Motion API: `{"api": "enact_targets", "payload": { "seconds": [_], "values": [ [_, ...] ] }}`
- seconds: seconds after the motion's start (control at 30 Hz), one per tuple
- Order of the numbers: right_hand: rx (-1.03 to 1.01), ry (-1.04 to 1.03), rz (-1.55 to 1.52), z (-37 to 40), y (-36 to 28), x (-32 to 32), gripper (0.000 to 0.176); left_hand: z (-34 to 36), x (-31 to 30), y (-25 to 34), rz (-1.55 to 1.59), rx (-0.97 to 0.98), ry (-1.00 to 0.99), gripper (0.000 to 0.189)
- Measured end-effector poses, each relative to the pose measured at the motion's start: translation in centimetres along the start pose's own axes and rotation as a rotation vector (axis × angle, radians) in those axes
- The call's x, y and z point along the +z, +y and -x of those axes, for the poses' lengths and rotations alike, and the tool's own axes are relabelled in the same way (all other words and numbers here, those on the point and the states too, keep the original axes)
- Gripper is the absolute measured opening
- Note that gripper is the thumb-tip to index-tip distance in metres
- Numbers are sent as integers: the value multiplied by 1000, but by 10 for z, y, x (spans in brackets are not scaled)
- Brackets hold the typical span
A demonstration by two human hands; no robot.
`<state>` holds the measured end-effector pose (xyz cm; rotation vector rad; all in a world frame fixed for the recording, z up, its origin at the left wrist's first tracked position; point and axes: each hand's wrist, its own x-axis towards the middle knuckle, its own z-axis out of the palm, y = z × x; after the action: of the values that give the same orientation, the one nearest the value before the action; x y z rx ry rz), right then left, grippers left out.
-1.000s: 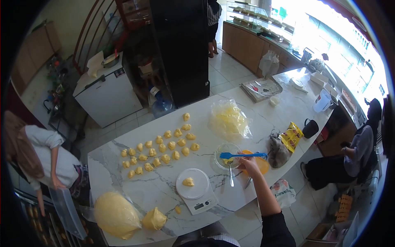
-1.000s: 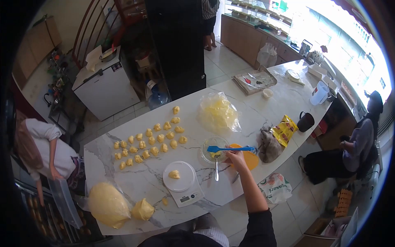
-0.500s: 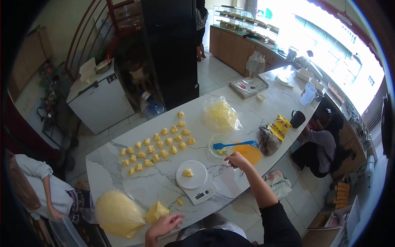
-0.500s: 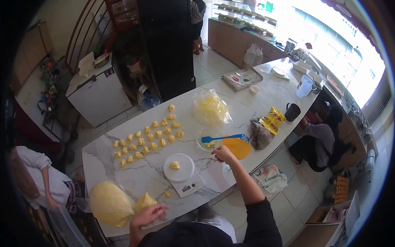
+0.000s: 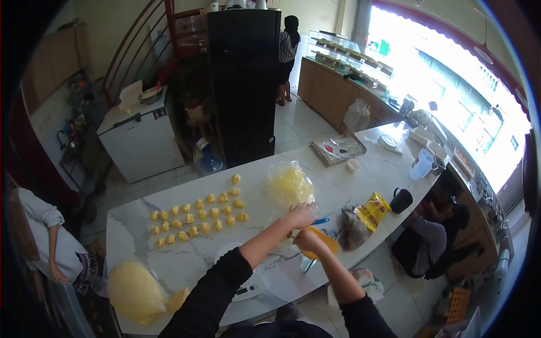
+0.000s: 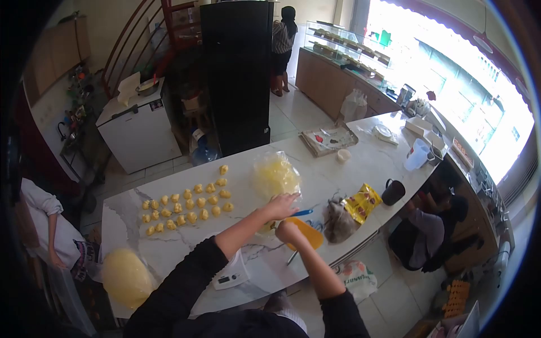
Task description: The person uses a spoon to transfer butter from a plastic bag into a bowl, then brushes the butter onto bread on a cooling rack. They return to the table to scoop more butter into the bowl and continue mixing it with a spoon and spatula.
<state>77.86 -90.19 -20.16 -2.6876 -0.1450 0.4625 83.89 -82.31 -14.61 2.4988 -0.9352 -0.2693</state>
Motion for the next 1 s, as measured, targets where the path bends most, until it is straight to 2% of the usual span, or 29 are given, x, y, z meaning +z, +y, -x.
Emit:
{"api": "enact_targets", "payload": {
  "seconds": [0.03,0.13,0.2,0.23,0.3,0.37,0.5,0.53,0.6,0.63,0.7,0.77,0.83,0.9,1.0],
  "values": [
    [12,42,-36,-6,10,10,20,-15,15,0,-5,-9,4,50],
    [27,-9,-108,4,8,-1,24,-46,40,-4,-64,-59,-61,44],
    [45,-49,-170,14,5,-7,24,-50,38,-3,-138,15,-368,35],
    [51,-54,-205,17,4,-10,25,-46,39,-2,-133,-5,-394,35],
    [50,-74,-238,21,4,-16,26,-31,26,0,41,34,-121,22],
    [70,-48,-232,24,1,-19,27,-4,1,9,487,-70,140,15],
    [98,-144,-251,32,-9,-39,24,51,-23,21,703,-148,814,8],
    [94,-127,-259,32,-10,-39,26,61,-23,22,700,-160,813,8],
    [88,-113,-265,34,-13,-36,28,76,-21,23,903,-254,1112,9],
    [92,-103,-267,34,-15,-35,27,81,-17,23,902,-255,1117,9],
    [91,-93,-259,34,-18,-34,27,89,-3,22,1051,-358,1279,9],
    [118,-79,-273,34,-20,-32,23,94,19,17,1046,-347,1344,8],
    [104,-43,-269,32,-18,-24,24,99,33,14,856,-354,1349,8],
    [96,-7,-271,28,-13,-14,26,103,36,16,815,-375,1356,6],
    [82,6,-301,29,-15,-17,26,110,44,15,429,-294,1210,6]
  ]
}}
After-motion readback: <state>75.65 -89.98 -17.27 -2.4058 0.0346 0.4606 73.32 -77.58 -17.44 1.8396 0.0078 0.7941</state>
